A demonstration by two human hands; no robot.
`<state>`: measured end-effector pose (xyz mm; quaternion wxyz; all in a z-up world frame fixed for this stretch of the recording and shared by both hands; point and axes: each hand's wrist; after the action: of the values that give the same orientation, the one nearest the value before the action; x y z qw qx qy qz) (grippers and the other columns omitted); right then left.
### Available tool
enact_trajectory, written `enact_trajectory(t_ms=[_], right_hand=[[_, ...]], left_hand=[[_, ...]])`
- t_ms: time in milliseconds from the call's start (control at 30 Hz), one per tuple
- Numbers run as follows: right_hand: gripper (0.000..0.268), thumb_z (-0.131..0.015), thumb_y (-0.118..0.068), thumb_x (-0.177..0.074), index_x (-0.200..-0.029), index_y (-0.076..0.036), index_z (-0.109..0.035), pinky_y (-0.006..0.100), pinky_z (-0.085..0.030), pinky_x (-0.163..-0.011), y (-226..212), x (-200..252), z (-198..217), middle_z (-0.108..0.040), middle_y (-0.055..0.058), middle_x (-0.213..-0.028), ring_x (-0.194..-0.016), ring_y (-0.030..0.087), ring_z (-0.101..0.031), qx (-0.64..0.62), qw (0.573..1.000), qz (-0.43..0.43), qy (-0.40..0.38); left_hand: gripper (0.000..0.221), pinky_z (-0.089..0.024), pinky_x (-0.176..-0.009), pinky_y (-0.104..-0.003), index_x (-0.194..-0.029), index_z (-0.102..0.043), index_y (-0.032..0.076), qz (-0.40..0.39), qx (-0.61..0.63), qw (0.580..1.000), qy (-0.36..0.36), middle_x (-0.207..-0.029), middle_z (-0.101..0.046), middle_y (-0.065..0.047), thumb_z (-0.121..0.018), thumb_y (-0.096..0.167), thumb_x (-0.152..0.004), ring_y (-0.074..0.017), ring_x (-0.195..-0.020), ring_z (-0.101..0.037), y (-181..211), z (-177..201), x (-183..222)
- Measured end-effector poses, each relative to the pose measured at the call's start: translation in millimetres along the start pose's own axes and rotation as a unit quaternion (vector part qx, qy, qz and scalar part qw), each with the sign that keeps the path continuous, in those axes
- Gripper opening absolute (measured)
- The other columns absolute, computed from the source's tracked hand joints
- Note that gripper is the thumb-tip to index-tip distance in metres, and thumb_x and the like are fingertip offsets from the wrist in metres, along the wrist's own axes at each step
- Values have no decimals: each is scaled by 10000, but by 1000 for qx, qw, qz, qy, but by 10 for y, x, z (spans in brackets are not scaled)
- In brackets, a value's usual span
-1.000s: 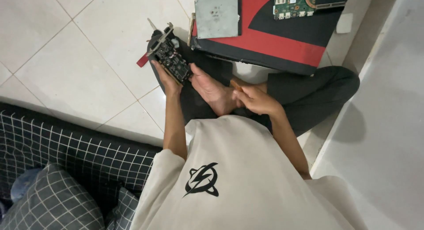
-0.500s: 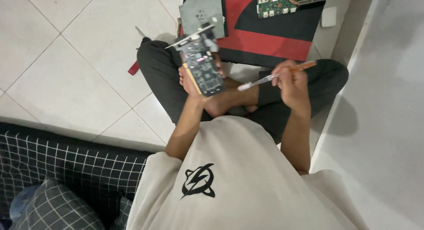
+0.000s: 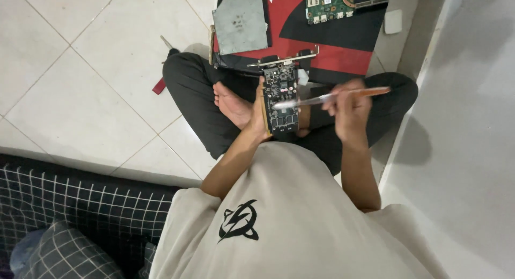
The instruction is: Cleaning dust from a graphics card and motherboard using a toothbrush.
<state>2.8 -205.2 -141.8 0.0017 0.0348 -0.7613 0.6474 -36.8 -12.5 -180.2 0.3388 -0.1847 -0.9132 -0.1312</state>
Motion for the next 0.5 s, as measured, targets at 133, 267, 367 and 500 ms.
enact_trajectory(t_ms=[133, 267, 367, 500], right_hand=[[288, -583, -264, -1081, -918, -29, -551, 225, -377, -407, 156, -136, 117, -599, 146, -677, -490, 180, -591, -1, 1000, 21, 6], [255, -590, -231, -1063, -918, -24, -558, 201, -354, -403, 89, -121, -113, -600, 133, -654, -483, 140, -558, -11, 1000, 14, -1], [274, -577, -211, -1062, -890, 2, -584, 233, -351, -386, 132, -234, -14, -598, 157, -599, -443, 152, -524, 14, 999, 17, -34], [270, -573, -189, -1065, -890, 17, -590, 246, -364, -420, -30, -371, 30, -631, 192, -621, -462, 170, -536, 49, 995, 61, -70]], left_hand=[[740, -660, -810, -568, -1052, -731, 56, 26, 6, 999, 23, -978, -755, -218, -620, 762, -862, -406, -910, -755, -4, -8, 18], [754, -643, -801, -570, -1030, -749, 50, 35, -10, 999, 24, -979, -765, -219, -617, 771, -852, -395, -903, -763, 16, 79, -99], [765, -637, -783, -575, -1042, -758, 46, 47, -34, 998, 20, -966, -759, -251, -591, 771, -864, -410, -874, -763, 20, 159, -130], [692, -649, -772, -555, -1006, -755, 42, 33, -63, 997, 34, -950, -761, -244, -643, 714, -879, -390, -870, -769, -15, 52, -40]])
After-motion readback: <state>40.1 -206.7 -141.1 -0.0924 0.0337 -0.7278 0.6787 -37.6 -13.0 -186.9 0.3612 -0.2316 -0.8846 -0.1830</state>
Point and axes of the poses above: each hand's wrist, its own x-axis away from the middle knuckle, its own z-axis out of the back of the hand, y = z × x
